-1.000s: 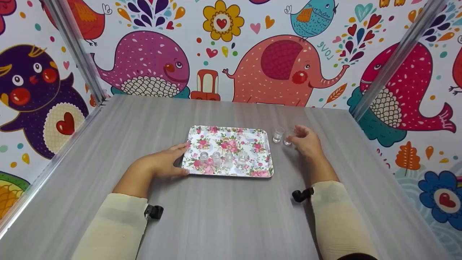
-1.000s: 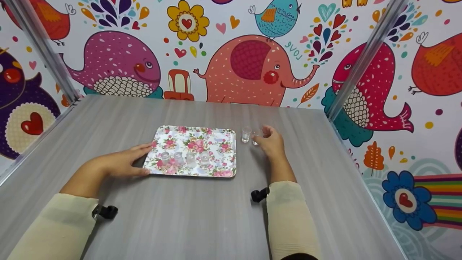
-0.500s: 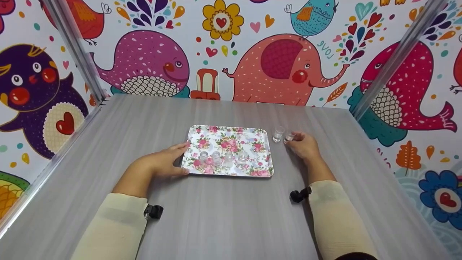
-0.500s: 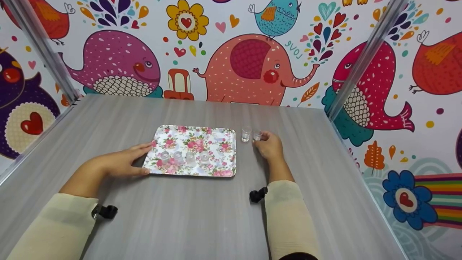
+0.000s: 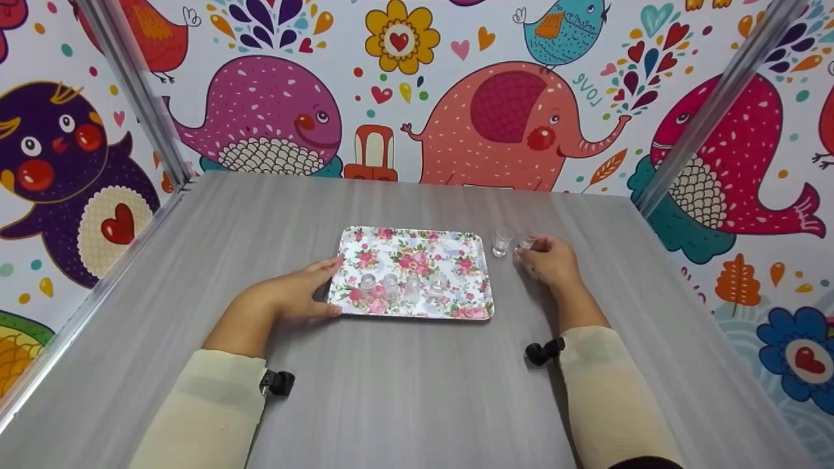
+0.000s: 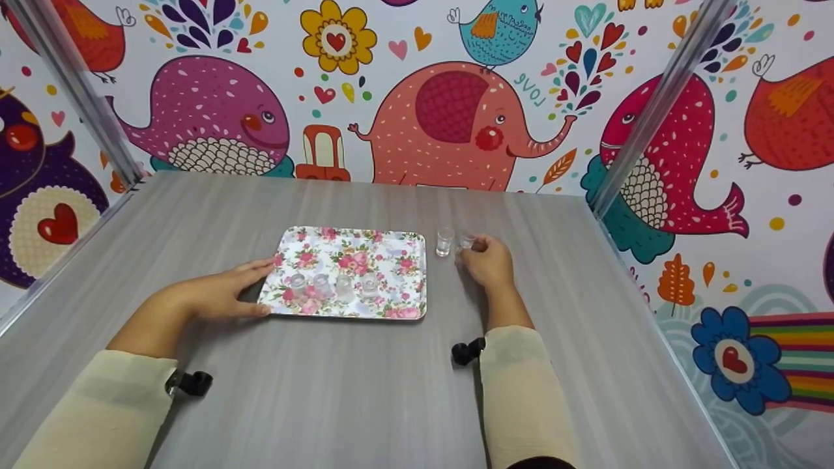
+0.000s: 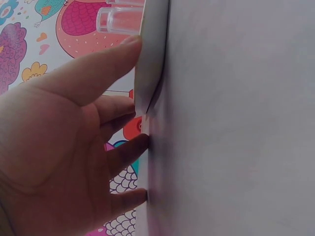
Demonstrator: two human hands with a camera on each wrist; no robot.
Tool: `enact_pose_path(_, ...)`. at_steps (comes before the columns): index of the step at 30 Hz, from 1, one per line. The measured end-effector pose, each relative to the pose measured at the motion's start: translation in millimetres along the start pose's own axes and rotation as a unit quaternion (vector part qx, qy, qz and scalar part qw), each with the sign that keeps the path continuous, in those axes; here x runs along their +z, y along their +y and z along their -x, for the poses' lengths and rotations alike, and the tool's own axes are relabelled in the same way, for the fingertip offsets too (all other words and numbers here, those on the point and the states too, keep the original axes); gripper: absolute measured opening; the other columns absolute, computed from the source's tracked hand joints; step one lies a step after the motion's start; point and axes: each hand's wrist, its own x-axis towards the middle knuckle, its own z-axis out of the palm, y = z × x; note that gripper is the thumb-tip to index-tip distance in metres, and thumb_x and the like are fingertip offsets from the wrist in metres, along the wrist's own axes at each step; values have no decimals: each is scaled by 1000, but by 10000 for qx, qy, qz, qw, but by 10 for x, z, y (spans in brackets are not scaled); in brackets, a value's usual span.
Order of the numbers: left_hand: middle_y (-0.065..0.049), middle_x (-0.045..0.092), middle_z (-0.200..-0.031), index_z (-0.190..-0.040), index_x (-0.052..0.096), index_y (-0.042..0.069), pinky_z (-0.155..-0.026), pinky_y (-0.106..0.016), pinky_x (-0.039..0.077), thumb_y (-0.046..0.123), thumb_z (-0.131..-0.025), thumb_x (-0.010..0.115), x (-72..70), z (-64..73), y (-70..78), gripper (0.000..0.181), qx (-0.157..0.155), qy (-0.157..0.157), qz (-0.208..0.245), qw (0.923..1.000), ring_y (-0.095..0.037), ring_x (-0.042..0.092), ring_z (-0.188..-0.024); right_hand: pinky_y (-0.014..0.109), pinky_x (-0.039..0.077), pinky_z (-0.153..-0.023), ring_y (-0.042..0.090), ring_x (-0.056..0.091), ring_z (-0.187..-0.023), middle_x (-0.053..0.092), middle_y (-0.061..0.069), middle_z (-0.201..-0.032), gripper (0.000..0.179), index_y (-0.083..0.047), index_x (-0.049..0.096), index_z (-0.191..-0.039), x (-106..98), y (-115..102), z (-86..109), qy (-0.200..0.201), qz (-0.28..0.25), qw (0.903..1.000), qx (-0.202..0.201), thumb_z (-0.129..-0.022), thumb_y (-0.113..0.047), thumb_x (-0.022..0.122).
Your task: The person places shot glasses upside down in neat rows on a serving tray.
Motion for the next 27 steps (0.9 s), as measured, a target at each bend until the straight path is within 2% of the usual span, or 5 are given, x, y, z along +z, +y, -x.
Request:
enact_pose_path(3, -7, 10, -183, -173, 17, 11, -133, -65, 20, 46, -99, 75, 4, 2, -3, 100, 0, 9, -15, 10000, -44, 17, -166, 23, 60, -76, 18, 64, -98, 61, 6, -119, 46, -9, 64, -142, -36, -52, 30, 54, -255, 9997, -15, -99, -22, 76)
enact_pose_path(8, -7, 11, -183, -173, 17, 13, -133, -65, 21, 47, -99, 75, 0, 7, -2, 100, -32, 9, 7, 10000, -44, 18, -166, 34, 64, -85, 22, 65, -99, 60, 2, -115, 48, -12, 64, -143, -71, -167, 79, 151, -604, 9980, -115, -100, -27, 77)
enact_pose_path(13, -8, 11, -183, -173, 16, 13, -132, -66, 21, 48, -99, 75, -4, 7, 5, 101, -7, 2, -35, 10000, -46, 18, -166, 34, 60, -93, 20, 61, -105, 60, 0, -116, 44, -14, 64, -137, -65, -298, 128, 324, -675, 9971, -101, -99, -31, 77)
enact_pose_path(18, -8, 11, -183, -173, 17, 13, -132, -66, 21, 48, -99, 74, -3, 7, 3, 100, -21, 8, -71, 10000, -45, 19, -166, 38, 55, -105, 19, 61, -110, 64, 1, -119, 40, -13, 64, -132, -31, -430, 189, 417, -828, 9952, -323, -98, -30, 78)
enact_pose_path(27, -5, 12, -183, -173, 18, 14, -133, -65, 22, 49, -98, 74, 15, -3, 0, 100, -117, 41, -127, 9998, -43, 19, -166, 18, 60, -89, 19, 66, -109, 68, 3, -115, 39, -6, 67, -131, 90, -639, 364, 88, -1080, 9884, -1060, -98, -24, 79)
